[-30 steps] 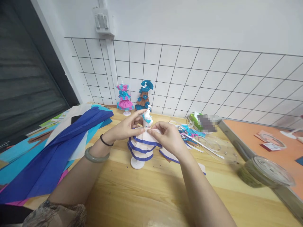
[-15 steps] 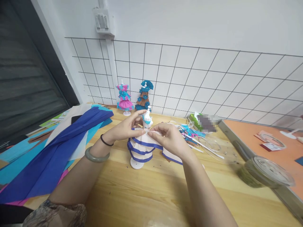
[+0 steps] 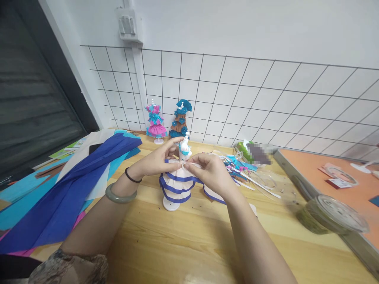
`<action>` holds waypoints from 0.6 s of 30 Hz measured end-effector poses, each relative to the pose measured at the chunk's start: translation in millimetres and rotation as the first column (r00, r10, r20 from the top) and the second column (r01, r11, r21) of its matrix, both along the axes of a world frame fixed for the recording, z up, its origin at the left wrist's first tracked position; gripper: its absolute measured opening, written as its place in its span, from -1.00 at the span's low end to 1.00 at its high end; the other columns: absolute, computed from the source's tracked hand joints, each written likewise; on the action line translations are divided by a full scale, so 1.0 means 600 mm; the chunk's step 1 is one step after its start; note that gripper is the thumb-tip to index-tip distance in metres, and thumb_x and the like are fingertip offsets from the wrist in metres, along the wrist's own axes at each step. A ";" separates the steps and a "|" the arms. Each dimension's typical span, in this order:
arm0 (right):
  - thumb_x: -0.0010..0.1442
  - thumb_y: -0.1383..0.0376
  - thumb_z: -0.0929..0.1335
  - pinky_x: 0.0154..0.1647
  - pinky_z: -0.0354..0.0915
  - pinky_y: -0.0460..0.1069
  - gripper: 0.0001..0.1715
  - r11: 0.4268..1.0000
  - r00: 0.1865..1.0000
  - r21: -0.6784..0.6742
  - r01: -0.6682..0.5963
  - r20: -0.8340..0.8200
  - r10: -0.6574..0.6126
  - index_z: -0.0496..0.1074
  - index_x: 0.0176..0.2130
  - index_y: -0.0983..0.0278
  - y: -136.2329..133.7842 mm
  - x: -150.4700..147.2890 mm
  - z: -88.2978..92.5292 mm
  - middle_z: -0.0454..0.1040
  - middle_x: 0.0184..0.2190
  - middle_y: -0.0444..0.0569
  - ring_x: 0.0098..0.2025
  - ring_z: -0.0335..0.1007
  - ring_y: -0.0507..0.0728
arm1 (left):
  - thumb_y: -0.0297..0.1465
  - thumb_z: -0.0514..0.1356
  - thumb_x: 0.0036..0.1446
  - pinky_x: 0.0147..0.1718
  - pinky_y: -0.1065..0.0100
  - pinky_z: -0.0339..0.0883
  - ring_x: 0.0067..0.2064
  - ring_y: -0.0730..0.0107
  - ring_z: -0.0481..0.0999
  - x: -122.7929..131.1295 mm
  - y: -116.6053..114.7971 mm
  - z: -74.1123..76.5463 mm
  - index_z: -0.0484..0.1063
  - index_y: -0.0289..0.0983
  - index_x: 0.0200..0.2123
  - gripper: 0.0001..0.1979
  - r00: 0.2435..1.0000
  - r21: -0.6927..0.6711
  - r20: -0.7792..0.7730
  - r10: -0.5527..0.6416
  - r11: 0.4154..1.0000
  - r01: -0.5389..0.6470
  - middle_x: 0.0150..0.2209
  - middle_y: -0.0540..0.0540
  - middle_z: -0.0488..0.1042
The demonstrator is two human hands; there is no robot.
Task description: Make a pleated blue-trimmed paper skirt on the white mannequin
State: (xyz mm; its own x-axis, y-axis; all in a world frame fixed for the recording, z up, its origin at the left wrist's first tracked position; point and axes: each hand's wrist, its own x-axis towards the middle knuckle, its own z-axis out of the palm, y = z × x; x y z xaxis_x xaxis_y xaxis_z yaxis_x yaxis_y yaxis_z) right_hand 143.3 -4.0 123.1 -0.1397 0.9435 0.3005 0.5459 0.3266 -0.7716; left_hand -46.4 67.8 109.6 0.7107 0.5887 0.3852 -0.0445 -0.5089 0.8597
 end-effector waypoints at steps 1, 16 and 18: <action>0.09 0.07 0.37 -0.48 0.21 -0.07 -0.66 1.000 1.000 0.006 0.010 0.011 -0.010 0.50 -0.40 0.32 0.001 -0.001 -0.001 0.49 -0.47 -0.04 -0.46 0.33 0.06 | -0.45 0.22 0.04 -0.11 0.25 0.33 -0.04 0.28 0.40 0.000 0.000 0.000 -0.08 -0.16 0.28 -0.22 1.000 0.003 -0.001 0.001 1.000 -0.001 -0.08 -0.16 0.40; 0.11 0.05 0.35 -0.54 0.14 -0.09 -0.62 0.999 0.999 0.001 0.041 0.025 -0.041 0.47 -0.41 0.34 0.007 -0.002 -0.010 0.40 -0.55 -0.08 -0.52 0.21 0.02 | -0.41 0.22 0.06 -0.15 0.29 0.34 -0.04 0.30 0.40 -0.001 0.000 0.002 -0.03 -0.14 0.26 -0.27 1.000 -0.049 0.013 -0.008 0.999 0.009 -0.07 -0.16 0.41; 0.10 0.05 0.35 -0.53 0.14 -0.09 -0.62 0.999 0.999 -0.003 0.048 0.024 -0.048 0.47 -0.42 0.34 0.006 -0.002 -0.009 0.40 -0.55 -0.08 -0.52 0.22 0.02 | -0.41 0.23 0.06 -0.16 0.30 0.35 -0.05 0.31 0.40 -0.001 0.000 0.001 -0.02 -0.14 0.26 -0.27 1.000 -0.050 0.012 -0.006 0.999 0.007 -0.06 -0.16 0.40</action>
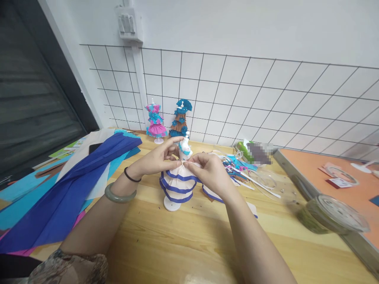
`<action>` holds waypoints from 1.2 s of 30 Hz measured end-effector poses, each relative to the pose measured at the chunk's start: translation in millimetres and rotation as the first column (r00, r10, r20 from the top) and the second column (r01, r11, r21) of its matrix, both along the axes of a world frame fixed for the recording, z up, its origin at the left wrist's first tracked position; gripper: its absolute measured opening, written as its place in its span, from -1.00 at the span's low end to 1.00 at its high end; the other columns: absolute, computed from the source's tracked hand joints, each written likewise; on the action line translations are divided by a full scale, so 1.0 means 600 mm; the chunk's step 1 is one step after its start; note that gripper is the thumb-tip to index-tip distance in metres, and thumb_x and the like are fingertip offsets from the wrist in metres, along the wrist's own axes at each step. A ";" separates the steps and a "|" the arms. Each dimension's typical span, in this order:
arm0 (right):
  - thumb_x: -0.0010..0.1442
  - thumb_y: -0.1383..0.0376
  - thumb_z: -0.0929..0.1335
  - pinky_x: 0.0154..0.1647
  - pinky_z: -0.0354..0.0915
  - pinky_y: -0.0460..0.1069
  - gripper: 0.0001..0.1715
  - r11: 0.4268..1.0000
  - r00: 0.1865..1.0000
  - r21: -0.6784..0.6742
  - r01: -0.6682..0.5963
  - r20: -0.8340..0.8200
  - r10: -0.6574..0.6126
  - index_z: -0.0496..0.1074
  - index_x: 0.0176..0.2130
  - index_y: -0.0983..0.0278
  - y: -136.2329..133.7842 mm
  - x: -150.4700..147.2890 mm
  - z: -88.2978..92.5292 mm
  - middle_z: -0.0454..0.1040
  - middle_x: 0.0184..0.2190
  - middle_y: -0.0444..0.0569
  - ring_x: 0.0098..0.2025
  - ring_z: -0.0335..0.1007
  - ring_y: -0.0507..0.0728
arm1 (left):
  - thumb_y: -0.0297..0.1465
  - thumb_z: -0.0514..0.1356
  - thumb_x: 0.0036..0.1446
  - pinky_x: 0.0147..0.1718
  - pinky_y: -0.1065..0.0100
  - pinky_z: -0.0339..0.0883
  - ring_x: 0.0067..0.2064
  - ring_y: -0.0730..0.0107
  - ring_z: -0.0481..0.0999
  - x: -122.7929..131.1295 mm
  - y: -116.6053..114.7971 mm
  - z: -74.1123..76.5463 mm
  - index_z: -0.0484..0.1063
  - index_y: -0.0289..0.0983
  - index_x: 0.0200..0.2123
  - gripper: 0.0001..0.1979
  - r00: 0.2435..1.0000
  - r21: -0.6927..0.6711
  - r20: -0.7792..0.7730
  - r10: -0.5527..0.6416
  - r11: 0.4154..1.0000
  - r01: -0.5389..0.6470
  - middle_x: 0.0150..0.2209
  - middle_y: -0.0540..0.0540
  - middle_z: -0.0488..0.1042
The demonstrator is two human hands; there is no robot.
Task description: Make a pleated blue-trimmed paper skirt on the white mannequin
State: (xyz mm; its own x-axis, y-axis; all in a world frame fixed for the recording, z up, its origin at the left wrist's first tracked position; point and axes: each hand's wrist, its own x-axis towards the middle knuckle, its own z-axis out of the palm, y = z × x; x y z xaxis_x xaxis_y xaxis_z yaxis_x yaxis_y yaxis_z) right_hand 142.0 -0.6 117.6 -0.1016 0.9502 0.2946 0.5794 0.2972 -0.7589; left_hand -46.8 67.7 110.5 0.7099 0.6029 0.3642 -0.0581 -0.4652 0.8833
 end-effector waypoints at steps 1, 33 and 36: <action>0.10 0.05 0.35 -0.53 0.14 -0.09 -0.63 1.000 1.000 -0.002 0.002 -0.001 -0.002 0.47 -0.42 0.34 0.000 0.000 0.000 0.40 -0.55 -0.08 -0.52 0.22 0.02 | -0.41 0.23 0.06 -0.16 0.30 0.35 -0.05 0.31 0.40 0.000 0.000 0.000 -0.02 -0.14 0.25 -0.27 1.000 0.000 -0.001 0.001 1.000 -0.001 -0.06 -0.17 0.40; 0.12 0.03 0.34 -0.57 0.07 -0.11 -0.62 0.990 0.995 -0.109 -0.085 -0.068 0.077 0.44 -0.38 0.32 0.003 0.004 0.001 0.32 -0.57 -0.14 -0.55 0.15 -0.02 | -0.36 0.25 0.05 -0.27 0.33 0.36 -0.22 0.36 0.45 0.000 -0.003 0.005 -0.08 -0.15 0.27 -0.22 0.999 -0.030 0.015 0.028 0.999 -0.027 -0.21 -0.10 0.42; 0.11 0.02 0.35 -0.57 0.08 -0.11 -0.62 0.984 0.994 -0.153 -0.097 -0.073 0.086 0.44 -0.36 0.30 0.003 0.007 0.002 0.34 -0.57 -0.14 -0.56 0.16 -0.01 | -0.40 0.25 0.04 -0.32 0.36 0.36 -0.31 0.44 0.44 0.000 -0.004 0.007 -0.17 -0.13 0.29 -0.15 0.999 -0.068 0.011 0.035 0.997 -0.034 -0.24 -0.07 0.43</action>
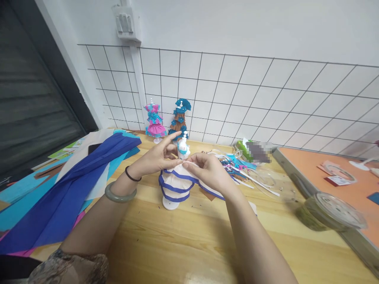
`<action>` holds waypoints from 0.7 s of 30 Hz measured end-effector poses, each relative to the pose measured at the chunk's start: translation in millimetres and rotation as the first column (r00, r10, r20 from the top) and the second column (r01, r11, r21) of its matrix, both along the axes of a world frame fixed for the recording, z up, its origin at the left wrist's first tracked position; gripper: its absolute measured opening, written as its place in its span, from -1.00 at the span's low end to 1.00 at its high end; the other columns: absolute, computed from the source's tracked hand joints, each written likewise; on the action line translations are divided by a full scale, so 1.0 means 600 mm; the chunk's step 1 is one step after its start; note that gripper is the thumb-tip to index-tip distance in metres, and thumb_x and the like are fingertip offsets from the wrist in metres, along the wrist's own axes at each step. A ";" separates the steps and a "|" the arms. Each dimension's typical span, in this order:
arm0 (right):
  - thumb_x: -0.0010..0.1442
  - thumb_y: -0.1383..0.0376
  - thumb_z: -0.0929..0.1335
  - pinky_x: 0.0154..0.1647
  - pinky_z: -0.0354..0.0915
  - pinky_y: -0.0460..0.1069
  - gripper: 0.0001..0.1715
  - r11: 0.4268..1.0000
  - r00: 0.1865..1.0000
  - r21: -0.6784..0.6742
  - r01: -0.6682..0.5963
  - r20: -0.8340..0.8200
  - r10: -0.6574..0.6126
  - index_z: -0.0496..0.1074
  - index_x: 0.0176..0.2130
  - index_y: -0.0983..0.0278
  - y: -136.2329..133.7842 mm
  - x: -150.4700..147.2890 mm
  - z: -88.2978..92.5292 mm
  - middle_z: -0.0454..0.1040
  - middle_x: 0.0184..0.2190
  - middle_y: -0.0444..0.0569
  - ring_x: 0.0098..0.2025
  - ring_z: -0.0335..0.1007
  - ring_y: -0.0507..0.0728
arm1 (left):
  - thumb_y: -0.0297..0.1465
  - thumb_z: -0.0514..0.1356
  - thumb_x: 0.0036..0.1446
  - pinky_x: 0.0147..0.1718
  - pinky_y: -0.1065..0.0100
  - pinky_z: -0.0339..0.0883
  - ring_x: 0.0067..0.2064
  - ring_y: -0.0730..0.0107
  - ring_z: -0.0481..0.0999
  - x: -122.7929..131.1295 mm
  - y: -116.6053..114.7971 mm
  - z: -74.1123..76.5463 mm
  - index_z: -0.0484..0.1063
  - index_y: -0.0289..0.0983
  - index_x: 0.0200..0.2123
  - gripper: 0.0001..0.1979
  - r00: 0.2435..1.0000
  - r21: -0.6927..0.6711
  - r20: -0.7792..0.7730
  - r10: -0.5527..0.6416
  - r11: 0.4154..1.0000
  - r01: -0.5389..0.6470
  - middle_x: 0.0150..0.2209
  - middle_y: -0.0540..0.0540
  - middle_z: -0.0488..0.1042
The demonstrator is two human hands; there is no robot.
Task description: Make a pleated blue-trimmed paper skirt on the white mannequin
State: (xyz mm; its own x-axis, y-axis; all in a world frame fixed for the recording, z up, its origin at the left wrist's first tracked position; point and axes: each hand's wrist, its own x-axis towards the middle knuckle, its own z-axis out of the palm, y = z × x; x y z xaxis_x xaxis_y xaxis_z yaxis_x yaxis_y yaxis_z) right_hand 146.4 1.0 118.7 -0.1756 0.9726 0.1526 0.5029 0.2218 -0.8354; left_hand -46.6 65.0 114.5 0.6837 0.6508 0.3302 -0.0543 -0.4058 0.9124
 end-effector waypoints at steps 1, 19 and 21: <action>0.10 0.03 0.35 -0.56 0.09 -0.10 -0.63 1.000 1.000 -0.006 0.005 -0.003 -0.005 0.44 -0.36 0.30 0.000 0.000 0.000 0.35 -0.56 -0.13 -0.55 0.17 0.00 | -0.40 0.25 0.04 -0.31 0.36 0.36 -0.31 0.44 0.44 0.000 0.001 -0.001 -0.14 -0.14 0.29 -0.17 1.000 -0.002 0.003 -0.004 1.000 0.004 -0.24 -0.07 0.43; 0.17 -0.03 0.28 -0.54 0.11 -0.09 -0.55 0.996 0.997 -0.050 -0.075 -0.003 0.075 0.41 -0.43 0.30 0.000 0.007 0.008 0.27 -0.57 -0.14 -0.54 0.18 0.00 | -0.40 0.22 0.06 -0.17 0.29 0.40 -0.11 0.31 0.46 -0.014 0.006 0.005 -0.05 -0.19 0.29 -0.24 0.997 0.108 -0.082 0.014 0.994 -0.005 -0.09 -0.16 0.45; 0.15 -0.03 0.30 -0.53 0.16 -0.08 -0.56 0.991 0.997 -0.113 -0.072 -0.034 0.069 0.40 -0.38 0.30 -0.003 0.006 0.009 0.29 -0.56 -0.13 -0.55 0.22 0.00 | -0.41 0.22 0.05 -0.13 0.26 0.39 -0.05 0.27 0.44 -0.014 0.007 0.003 -0.04 -0.20 0.28 -0.24 0.998 0.100 -0.067 0.007 0.995 0.000 -0.05 -0.18 0.43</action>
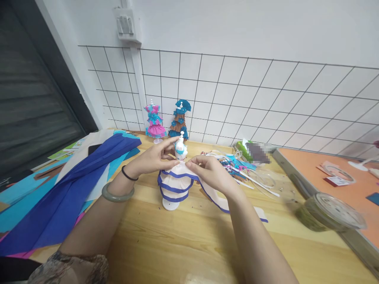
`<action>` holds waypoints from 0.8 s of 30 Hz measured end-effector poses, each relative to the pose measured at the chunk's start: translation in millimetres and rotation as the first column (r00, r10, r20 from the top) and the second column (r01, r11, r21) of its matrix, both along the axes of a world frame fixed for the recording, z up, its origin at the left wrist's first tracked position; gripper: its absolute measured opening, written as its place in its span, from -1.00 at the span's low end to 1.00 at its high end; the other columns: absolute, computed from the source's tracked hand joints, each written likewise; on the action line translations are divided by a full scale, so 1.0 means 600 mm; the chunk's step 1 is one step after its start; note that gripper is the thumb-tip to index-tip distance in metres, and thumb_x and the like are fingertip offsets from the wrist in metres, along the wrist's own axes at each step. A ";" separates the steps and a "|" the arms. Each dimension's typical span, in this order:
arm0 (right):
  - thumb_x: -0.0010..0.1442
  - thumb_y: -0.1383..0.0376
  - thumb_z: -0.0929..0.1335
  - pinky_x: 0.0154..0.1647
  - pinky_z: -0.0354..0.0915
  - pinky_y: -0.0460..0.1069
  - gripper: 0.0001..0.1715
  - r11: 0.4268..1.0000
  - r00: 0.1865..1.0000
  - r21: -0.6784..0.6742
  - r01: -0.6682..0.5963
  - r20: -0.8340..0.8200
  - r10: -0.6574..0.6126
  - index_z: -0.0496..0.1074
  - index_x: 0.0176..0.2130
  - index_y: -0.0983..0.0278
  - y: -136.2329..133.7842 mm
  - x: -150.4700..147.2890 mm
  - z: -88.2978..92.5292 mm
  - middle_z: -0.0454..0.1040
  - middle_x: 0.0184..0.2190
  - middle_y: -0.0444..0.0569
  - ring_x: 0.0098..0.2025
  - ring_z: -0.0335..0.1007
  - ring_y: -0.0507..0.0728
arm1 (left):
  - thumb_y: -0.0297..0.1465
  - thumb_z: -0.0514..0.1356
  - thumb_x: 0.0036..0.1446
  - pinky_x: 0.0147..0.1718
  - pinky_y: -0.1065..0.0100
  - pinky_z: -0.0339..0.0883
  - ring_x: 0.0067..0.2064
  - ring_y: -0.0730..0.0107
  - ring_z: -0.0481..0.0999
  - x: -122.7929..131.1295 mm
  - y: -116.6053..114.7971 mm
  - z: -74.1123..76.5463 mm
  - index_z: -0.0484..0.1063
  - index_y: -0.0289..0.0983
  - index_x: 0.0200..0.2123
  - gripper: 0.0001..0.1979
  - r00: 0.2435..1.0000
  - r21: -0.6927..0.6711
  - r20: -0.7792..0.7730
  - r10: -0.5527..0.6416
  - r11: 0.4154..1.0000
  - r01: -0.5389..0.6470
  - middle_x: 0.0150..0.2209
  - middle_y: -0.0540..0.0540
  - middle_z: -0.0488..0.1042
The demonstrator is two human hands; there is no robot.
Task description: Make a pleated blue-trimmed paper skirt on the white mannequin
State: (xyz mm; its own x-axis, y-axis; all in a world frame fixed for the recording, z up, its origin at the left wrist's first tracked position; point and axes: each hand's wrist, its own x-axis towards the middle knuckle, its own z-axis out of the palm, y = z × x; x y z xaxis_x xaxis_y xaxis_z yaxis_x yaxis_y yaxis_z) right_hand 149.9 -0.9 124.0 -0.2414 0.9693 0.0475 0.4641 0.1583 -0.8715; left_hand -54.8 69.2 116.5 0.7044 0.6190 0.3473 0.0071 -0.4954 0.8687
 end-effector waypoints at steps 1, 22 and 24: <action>0.14 -0.02 0.31 -0.53 0.17 -0.08 -0.58 1.000 1.000 -0.009 0.007 0.007 -0.007 0.40 -0.36 0.30 -0.001 -0.001 -0.001 0.30 -0.55 -0.13 -0.54 0.23 0.01 | -0.42 0.22 0.05 -0.11 0.25 0.38 -0.02 0.25 0.43 0.000 0.001 -0.001 -0.04 -0.20 0.28 -0.24 1.000 -0.006 0.007 -0.006 1.000 0.006 -0.04 -0.18 0.43; 0.11 0.02 0.36 -0.54 0.10 -0.09 -0.62 0.996 1.000 0.086 0.011 0.020 -0.013 0.47 -0.36 0.30 -0.003 -0.009 -0.008 0.38 -0.54 -0.13 -0.53 0.21 0.00 | -0.45 0.24 0.02 -0.05 0.21 0.32 0.03 0.22 0.39 -0.007 0.005 -0.004 -0.03 -0.19 0.28 -0.21 0.995 -0.102 0.022 -0.095 0.990 0.097 -0.12 -0.17 0.43; 0.11 0.05 0.37 -0.53 0.14 -0.09 -0.65 0.994 0.998 0.106 0.027 0.045 -0.032 0.51 -0.34 0.28 -0.008 -0.012 -0.003 0.43 -0.52 -0.11 -0.51 0.27 0.02 | -0.46 0.24 0.02 -0.06 0.23 0.32 0.01 0.26 0.39 -0.007 0.006 -0.006 -0.02 -0.17 0.28 -0.22 0.994 -0.110 0.029 -0.104 0.988 0.107 -0.10 -0.17 0.42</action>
State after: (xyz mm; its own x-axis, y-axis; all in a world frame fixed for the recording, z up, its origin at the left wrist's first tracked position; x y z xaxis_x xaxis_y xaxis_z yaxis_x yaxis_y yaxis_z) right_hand 142.9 -5.5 122.0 -0.2170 0.9661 0.1396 0.5097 0.2341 -0.8279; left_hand -59.1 72.9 113.0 0.7602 0.5774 0.2977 -0.0612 -0.3925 0.9177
